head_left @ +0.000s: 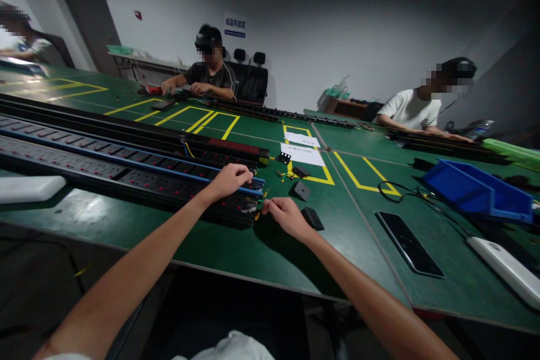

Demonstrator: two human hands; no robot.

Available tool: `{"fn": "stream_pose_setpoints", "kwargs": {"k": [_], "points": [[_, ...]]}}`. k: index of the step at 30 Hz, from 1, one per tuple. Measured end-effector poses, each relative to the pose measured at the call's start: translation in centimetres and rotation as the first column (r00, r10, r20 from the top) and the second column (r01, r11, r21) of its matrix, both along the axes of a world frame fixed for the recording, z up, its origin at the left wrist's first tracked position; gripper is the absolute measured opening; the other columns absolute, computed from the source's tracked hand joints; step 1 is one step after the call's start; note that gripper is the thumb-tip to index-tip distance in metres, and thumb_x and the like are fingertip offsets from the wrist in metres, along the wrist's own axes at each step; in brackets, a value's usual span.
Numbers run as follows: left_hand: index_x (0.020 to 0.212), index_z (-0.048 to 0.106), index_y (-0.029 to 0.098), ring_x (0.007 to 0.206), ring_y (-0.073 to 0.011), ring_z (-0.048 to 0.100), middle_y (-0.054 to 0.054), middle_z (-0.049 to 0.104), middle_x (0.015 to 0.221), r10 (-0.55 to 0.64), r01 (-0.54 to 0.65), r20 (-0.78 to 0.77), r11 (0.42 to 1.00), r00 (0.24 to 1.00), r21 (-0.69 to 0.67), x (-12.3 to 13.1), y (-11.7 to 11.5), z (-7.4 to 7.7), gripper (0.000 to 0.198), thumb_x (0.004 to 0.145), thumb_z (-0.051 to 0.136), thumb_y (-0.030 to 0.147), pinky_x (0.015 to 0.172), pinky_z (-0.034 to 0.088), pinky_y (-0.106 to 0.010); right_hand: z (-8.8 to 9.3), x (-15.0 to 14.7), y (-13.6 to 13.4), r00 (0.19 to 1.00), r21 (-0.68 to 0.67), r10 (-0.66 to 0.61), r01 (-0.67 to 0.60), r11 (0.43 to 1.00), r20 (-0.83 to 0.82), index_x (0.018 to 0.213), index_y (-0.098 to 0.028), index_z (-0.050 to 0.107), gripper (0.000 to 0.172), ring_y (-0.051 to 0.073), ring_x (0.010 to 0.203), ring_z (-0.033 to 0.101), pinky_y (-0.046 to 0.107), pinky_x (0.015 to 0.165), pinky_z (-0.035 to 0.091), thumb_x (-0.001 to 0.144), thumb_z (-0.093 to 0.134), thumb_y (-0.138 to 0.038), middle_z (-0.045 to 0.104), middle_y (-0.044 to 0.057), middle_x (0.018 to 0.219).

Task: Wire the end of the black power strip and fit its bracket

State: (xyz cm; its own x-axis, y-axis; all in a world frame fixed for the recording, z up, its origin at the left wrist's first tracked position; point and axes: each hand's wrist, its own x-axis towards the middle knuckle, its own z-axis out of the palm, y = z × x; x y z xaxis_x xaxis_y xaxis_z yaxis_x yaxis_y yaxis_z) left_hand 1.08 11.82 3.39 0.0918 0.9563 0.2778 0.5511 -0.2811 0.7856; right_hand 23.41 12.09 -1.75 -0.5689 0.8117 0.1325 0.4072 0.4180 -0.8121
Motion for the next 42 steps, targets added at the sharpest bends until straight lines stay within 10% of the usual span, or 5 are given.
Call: {"fn": "stream_pose_setpoints", "kwargs": {"k": [13,24,42], "points": [[0.063,0.065,0.016,0.060,-0.0134,0.052,-0.001,0.062,0.061,-0.009,0.009,-0.004,1.000,1.000,0.012,0.0,0.0,0.0,0.031,0.083,0.055,0.038,0.060,0.036,-0.026,0.3,1.0,-0.6,0.931,0.554,-0.088,-0.134,0.822,0.355,0.075,-0.019,0.063,0.037,0.015,0.064,0.057,0.027,0.060,0.027,0.103,0.043,-0.032,0.069,0.007,0.075],[0.064,0.066,0.016,0.062,-0.0137,0.054,-0.001,0.064,0.063,-0.012,0.012,-0.006,1.000,1.000,0.023,-0.1,0.2,-0.4,0.032,0.084,0.055,0.038,0.061,0.038,-0.026,0.9,1.0,-0.8,0.849,0.691,-0.162,-0.283,0.666,0.503,0.086,-0.017,0.067,0.032,0.017,0.066,0.056,0.031,0.057,0.024,0.104,0.041,-0.022,0.068,0.009,0.071],[0.064,0.066,0.016,0.064,-0.0144,0.055,-0.001,0.065,0.065,-0.021,0.021,-0.019,1.000,1.000,0.021,0.0,-0.3,0.0,0.031,0.084,0.055,0.037,0.063,0.038,-0.026,1.8,1.2,-1.3,0.867,0.586,-0.175,-0.155,0.795,0.467,0.083,-0.020,0.061,0.031,0.016,0.063,0.060,0.030,0.056,0.019,0.101,0.044,-0.037,0.071,0.006,0.077]]}}
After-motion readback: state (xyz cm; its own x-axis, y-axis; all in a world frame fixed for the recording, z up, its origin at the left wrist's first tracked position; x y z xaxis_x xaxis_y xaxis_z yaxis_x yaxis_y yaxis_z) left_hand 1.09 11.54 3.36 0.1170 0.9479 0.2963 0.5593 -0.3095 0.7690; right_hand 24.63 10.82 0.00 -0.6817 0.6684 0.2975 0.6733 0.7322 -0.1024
